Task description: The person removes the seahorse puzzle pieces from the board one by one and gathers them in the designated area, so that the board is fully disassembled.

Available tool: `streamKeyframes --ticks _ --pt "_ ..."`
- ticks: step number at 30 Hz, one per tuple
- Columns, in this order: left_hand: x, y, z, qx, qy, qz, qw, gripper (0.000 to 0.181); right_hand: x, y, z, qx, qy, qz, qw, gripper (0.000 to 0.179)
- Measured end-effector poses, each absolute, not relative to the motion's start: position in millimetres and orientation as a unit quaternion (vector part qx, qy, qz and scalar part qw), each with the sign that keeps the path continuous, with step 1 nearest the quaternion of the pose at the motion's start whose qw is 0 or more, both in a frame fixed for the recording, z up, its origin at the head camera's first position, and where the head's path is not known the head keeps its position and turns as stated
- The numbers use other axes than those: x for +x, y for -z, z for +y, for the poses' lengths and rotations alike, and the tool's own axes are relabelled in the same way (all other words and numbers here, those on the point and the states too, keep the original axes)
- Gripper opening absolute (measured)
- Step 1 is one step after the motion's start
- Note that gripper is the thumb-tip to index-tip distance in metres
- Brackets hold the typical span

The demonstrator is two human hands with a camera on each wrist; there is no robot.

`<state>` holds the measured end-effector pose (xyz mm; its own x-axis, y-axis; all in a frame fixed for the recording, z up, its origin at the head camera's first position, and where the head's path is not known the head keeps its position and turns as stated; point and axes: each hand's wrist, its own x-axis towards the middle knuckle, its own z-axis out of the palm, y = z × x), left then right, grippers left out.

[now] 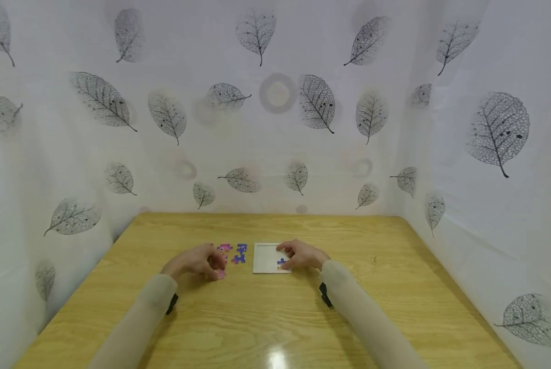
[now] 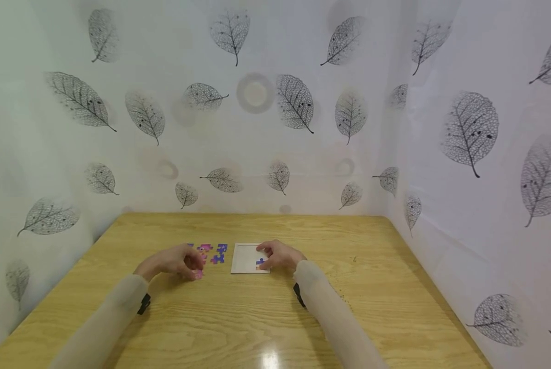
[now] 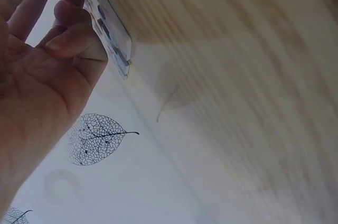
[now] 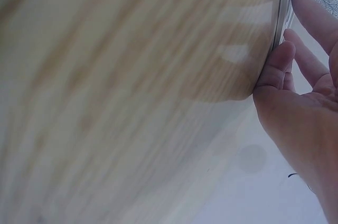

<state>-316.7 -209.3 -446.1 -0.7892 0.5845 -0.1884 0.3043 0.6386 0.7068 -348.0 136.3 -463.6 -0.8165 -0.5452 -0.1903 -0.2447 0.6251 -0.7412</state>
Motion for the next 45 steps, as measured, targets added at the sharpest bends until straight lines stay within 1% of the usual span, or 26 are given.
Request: streamKeyframes --ticks 13,29,38,45 --pt "-319 449 -209 0.255 -0.336 0.884 0.204 0.024 -349 466 136 -0.225 0.37 0.878 0.203 0.054" --pt "-321 447 -212 0.262 -0.348 0.876 0.206 0.026 -350 466 137 -0.222 0.37 0.88 0.202 0.054" --pt "-324 441 -203 0.242 -0.365 0.883 0.169 0.024 -349 462 138 -0.229 0.382 0.871 0.208 0.055" --pt "-328 438 -178 0.231 -0.407 0.87 0.157 0.026 -349 462 139 -0.233 0.378 0.872 0.208 0.055"
